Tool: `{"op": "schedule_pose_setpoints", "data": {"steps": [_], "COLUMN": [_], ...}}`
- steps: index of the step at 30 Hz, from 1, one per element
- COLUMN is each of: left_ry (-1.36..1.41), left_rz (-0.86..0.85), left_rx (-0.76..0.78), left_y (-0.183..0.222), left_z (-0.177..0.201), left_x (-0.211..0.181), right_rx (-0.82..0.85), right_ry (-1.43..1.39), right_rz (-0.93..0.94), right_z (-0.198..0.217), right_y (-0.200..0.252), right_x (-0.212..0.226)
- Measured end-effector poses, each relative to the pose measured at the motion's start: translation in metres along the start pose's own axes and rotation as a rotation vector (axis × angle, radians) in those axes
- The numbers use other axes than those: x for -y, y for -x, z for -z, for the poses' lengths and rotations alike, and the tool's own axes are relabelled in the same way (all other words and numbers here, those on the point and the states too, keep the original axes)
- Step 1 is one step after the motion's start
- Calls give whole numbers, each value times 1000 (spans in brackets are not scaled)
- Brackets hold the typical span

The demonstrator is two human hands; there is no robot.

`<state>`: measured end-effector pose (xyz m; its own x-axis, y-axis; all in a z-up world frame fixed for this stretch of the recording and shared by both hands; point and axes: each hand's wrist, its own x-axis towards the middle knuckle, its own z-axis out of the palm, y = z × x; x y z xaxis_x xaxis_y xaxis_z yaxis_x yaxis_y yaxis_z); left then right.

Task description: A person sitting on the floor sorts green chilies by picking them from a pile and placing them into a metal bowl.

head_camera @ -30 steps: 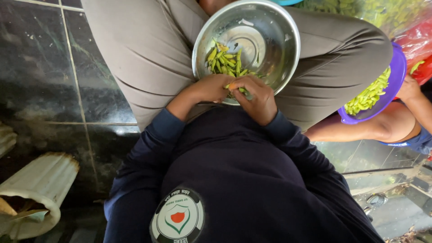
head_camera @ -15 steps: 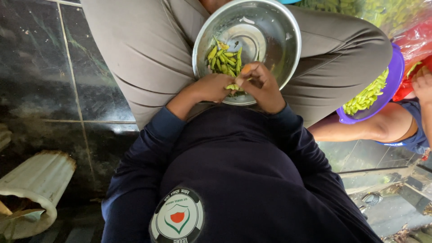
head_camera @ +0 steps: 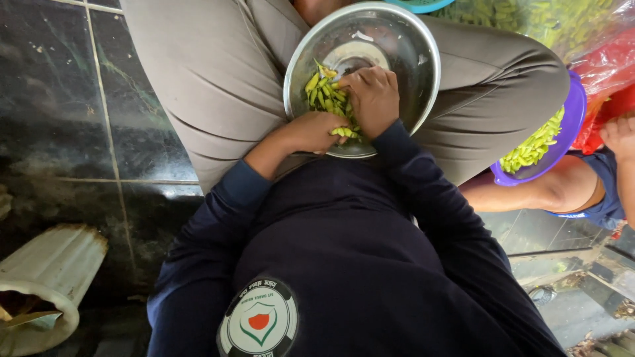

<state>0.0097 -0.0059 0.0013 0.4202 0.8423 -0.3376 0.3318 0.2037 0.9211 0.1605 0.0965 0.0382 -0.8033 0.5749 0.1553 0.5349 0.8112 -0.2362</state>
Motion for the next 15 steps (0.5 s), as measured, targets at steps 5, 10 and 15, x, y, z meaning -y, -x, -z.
{"op": "schedule_pose_setpoints", "data": {"steps": [5,10,15], "left_ry": [91,158,234], "left_rz": [-39,-54,-31], "left_rx": [50,161,120], "left_y": [-7,-8,1], "left_z": [1,3,8], "left_x": [15,19,5], "right_rx": [94,200,221], "right_ry": [-309,-609,-633], "right_rz": [-70,-211,85], "right_z": [26,82,94], "right_y": [4,11,13], "right_x": [-7,16,43]}}
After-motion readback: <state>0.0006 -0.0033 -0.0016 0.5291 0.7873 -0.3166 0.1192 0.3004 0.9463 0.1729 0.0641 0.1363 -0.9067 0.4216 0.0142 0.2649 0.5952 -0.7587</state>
